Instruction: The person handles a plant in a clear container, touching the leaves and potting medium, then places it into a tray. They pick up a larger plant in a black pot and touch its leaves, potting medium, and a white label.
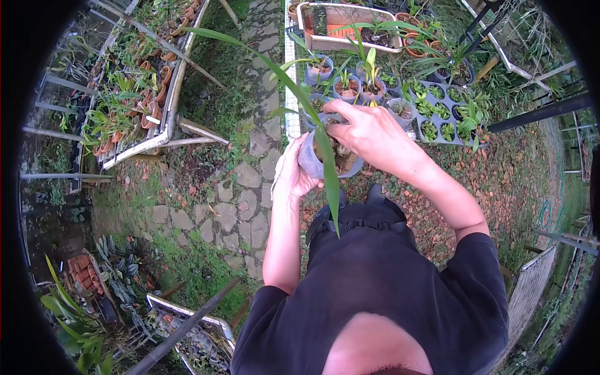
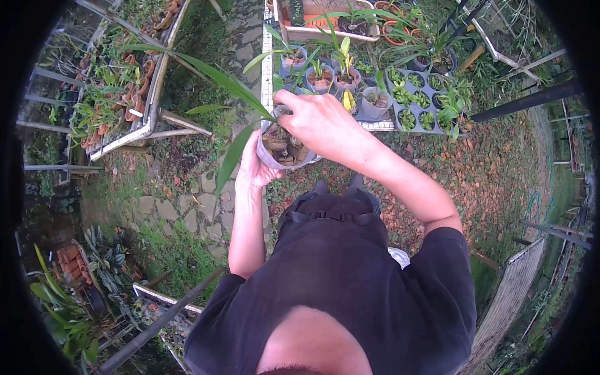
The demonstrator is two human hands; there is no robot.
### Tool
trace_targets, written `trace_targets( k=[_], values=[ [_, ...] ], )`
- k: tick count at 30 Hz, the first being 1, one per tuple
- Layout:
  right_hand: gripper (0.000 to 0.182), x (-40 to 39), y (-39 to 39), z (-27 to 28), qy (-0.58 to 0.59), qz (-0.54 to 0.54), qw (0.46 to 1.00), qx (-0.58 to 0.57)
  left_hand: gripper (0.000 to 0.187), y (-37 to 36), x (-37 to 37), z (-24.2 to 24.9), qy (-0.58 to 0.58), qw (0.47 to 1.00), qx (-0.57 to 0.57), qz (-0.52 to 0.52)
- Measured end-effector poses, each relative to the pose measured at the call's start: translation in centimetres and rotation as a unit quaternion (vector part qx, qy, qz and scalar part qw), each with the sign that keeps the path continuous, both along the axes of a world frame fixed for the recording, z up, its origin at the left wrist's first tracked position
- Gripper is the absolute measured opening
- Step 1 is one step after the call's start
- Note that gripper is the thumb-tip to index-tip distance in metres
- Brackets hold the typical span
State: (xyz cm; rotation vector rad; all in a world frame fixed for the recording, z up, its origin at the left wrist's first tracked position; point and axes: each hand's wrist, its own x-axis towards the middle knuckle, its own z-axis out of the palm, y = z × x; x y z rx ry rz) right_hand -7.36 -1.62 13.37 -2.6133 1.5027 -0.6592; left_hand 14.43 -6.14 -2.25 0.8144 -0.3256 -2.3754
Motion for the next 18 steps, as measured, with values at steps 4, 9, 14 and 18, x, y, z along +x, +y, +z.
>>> trace_targets(
  k=[4,9,14,18],
  values=[
    [0.012,-1.0,-0.4,-0.6,0.012,0.053,0.998,-0.026,0.072,0.0,0.3,-1.4,-0.006,0.999,-0.036,-0.017],
    [0.013,-1.4,-0.2,-0.5,0.009,0.075,0.997,-0.020,0.062,1.3,-0.2,2.0,0.047,0.997,-0.018,-0.051],
    [0.010,-1.6,-0.2,-0.9,-0.064,0.091,0.994,0.007,0.059,1.9,-1.1,4.3,-0.022,0.999,-0.001,-0.029],
    [0.011,-2.3,0.5,1.0,-0.072,0.114,0.986,0.103,0.062,2.3,-1.1,3.2,-0.018,0.999,0.003,-0.034]
  ],
)
